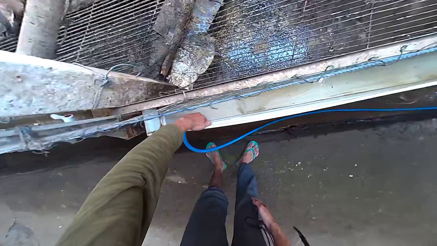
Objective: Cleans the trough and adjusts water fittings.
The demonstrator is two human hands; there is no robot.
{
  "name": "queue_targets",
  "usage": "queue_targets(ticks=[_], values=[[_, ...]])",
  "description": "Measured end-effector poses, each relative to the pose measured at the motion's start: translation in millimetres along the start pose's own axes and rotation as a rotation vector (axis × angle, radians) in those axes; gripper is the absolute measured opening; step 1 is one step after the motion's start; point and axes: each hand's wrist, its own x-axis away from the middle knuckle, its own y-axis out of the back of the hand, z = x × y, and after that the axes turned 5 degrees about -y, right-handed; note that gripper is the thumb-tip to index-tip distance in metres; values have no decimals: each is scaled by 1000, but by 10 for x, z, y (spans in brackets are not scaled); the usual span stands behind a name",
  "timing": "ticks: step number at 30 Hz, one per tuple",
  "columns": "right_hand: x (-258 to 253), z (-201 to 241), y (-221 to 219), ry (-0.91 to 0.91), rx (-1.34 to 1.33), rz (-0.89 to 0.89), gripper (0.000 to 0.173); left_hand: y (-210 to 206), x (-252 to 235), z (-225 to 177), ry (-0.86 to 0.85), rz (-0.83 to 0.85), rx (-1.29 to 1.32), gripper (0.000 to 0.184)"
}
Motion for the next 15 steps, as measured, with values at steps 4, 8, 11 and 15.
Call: queue_targets(ticks=[4,8,11,15], values=[[-177,-134,5,58,54,-52,38,194,-276,-516,-124,-108,21,64],[-225,-158,-22,97,205,-46,54,468,-578,-1193,-217,-177,57,61],[-211,-134,27,47,302,-38,68,662,-850,-1690,-295,-231,70,63],[-222,-90,87,39,379,35,72,790,-883,-1978,-262,-271,99,61]])
